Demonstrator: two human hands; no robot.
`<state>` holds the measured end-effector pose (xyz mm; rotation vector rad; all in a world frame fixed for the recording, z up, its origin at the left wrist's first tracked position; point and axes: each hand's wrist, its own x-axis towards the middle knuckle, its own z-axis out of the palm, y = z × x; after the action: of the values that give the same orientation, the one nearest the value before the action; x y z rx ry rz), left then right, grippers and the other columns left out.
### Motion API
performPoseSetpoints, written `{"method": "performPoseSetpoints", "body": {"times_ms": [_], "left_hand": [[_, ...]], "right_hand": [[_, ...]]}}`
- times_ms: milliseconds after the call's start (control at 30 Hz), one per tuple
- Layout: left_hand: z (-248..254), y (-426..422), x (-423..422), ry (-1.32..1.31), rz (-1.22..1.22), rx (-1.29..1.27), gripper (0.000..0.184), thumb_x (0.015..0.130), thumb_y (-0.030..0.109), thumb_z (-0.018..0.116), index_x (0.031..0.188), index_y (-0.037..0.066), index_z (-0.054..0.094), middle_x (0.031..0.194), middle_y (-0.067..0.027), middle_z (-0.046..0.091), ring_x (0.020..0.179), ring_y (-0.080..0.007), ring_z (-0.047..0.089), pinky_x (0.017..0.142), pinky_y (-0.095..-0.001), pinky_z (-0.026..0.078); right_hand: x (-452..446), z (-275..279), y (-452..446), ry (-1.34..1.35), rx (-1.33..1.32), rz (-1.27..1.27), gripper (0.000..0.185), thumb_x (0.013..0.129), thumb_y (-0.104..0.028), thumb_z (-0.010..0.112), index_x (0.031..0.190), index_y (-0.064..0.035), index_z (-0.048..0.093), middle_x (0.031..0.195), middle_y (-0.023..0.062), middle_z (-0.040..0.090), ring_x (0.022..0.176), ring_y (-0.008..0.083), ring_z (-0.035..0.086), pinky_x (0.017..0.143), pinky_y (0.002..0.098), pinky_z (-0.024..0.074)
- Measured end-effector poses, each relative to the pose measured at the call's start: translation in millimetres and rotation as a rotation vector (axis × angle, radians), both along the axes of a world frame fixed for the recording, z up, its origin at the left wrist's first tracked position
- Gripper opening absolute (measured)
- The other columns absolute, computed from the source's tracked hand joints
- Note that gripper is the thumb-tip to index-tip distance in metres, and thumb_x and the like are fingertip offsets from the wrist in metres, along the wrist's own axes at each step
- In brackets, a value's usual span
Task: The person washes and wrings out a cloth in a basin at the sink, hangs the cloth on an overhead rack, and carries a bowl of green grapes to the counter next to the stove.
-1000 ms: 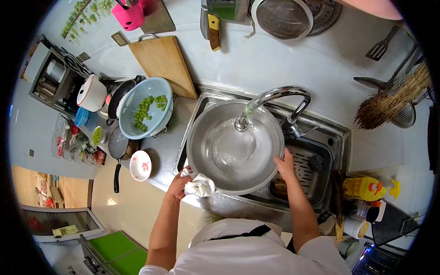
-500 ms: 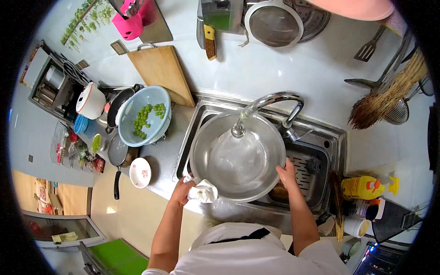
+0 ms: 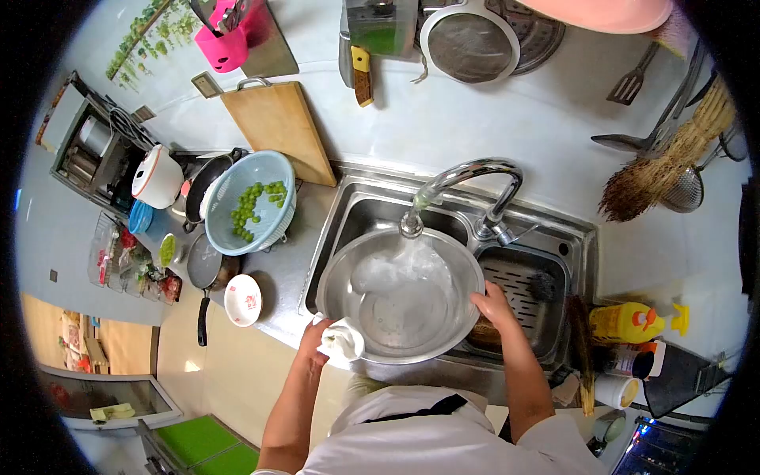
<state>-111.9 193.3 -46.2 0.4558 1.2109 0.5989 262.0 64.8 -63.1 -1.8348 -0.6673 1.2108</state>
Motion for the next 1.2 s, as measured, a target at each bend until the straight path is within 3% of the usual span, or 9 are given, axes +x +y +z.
{"method": "performPoseSetpoints", "body": {"times_ms": [200, 267, 367, 567, 733, 833, 967, 1067, 1200], "left_hand": [[-20.5, -1.0, -10.8, -0.214, 0.068, -0.136, 0.021, 0.087, 0.013, 0.043, 0.098, -0.003, 0.051, 0.085, -0.0148, 0.061, 0.074, -0.0263, 0.063, 0.066, -0.0388, 0.055], [-5.5, -7.2, -3.7, -0.306, 0.118, -0.218, 0.028, 0.09, 0.017, 0.037, 0.103, -0.004, 0.05, 0.091, -0.0161, 0.061, 0.08, -0.0281, 0.063, 0.071, -0.041, 0.054], [0.2, -10.1, -0.4, -0.355, 0.085, -0.245, 0.032, 0.092, 0.018, 0.032, 0.106, -0.004, 0.05, 0.095, -0.0167, 0.061, 0.085, -0.0289, 0.062, 0.074, -0.0417, 0.054], [9.0, -10.1, 12.0, -0.246, 0.103, -0.249, 0.032, 0.093, 0.018, 0.031, 0.106, -0.004, 0.05, 0.096, -0.0171, 0.061, 0.085, -0.0292, 0.062, 0.075, -0.0413, 0.053], [14.5, -11.5, 15.3, -0.374, 0.096, -0.296, 0.033, 0.094, 0.019, 0.03, 0.105, -0.004, 0.05, 0.095, -0.0164, 0.061, 0.085, -0.0289, 0.062, 0.076, -0.0412, 0.053], [20.5, -14.7, 15.1, -0.413, 0.079, -0.334, 0.033, 0.094, 0.02, 0.03, 0.104, -0.003, 0.051, 0.095, -0.0158, 0.061, 0.085, -0.0288, 0.062, 0.076, -0.0411, 0.053], [21.0, -25.0, 15.8, -0.46, 0.057, -0.401, 0.031, 0.092, 0.021, 0.033, 0.103, -0.001, 0.053, 0.093, -0.0153, 0.062, 0.083, -0.0284, 0.062, 0.076, -0.041, 0.053], [12.7, -30.1, 9.0, -0.566, -0.004, -0.452, 0.029, 0.09, 0.022, 0.039, 0.1, 0.0, 0.055, 0.091, -0.0145, 0.063, 0.081, -0.0281, 0.063, 0.075, -0.0405, 0.053], [20.3, -43.8, 21.3, -0.562, 0.062, -0.555, 0.026, 0.087, 0.025, 0.045, 0.094, 0.005, 0.06, 0.082, -0.0113, 0.064, 0.075, -0.0262, 0.063, 0.062, -0.0391, 0.053]], "right_hand": [[32.6, 31.9, 0.8, 0.314, -0.046, -0.097, 0.044, 0.077, -0.029, 0.061, 0.106, 0.0037, 0.055, 0.097, 0.0133, 0.06, 0.086, 0.0242, 0.056, 0.079, 0.0357, 0.0433], [51.0, 20.3, 11.4, -0.154, -0.048, -0.355, 0.038, 0.077, -0.028, 0.058, 0.101, 0.0008, 0.056, 0.101, 0.0108, 0.058, 0.095, 0.0222, 0.053, 0.081, 0.035, 0.0404], [110.8, -20.4, 40.1, -0.313, -0.13, -0.594, 0.066, 0.073, -0.02, 0.057, 0.13, 0.0018, 0.033, 0.123, 0.0194, 0.045, 0.11, 0.0302, 0.046, 0.093, 0.0339, 0.0326], [151.2, 4.0, 55.7, -0.127, 0.029, -0.284, 0.058, 0.072, -0.013, 0.055, 0.126, 0.001, 0.041, 0.122, 0.0194, 0.046, 0.113, 0.0312, 0.044, 0.095, 0.0337, 0.0318], [93.3, 48.8, 31.7, -0.928, 0.114, -0.086, 0.047, 0.084, -0.024, 0.055, 0.123, 0.0005, 0.045, 0.13, 0.0188, 0.042, 0.115, 0.0298, 0.045, 0.098, 0.0393, 0.034], [52.7, 88.9, 7.1, -0.479, 0.411, 0.162, 0.039, 0.086, -0.019, 0.05, 0.118, 0.0027, 0.049, 0.129, 0.0169, 0.043, 0.115, 0.0322, 0.045, 0.099, 0.0396, 0.0331], [18.4, 94.0, -6.5, -0.736, 0.677, 0.436, 0.024, 0.084, -0.013, 0.043, 0.082, -0.0008, 0.063, 0.096, 0.0141, 0.06, 0.087, 0.0265, 0.058, 0.087, 0.0404, 0.0408], [6.5, 101.8, -3.6, -0.658, 0.943, 0.302, 0.025, 0.078, -0.009, 0.043, 0.053, -0.0053, 0.044, 0.049, 0.0062, 0.046, 0.048, 0.026, 0.045, 0.065, 0.0379, 0.0399], [-9.7, 144.8, 6.1, -0.705, 1.12, 0.233, 0.024, 0.074, -0.01, 0.046, 0.052, -0.0031, 0.044, 0.048, 0.0086, 0.042, 0.042, 0.0286, 0.041, 0.058, 0.0373, 0.0409]]}}
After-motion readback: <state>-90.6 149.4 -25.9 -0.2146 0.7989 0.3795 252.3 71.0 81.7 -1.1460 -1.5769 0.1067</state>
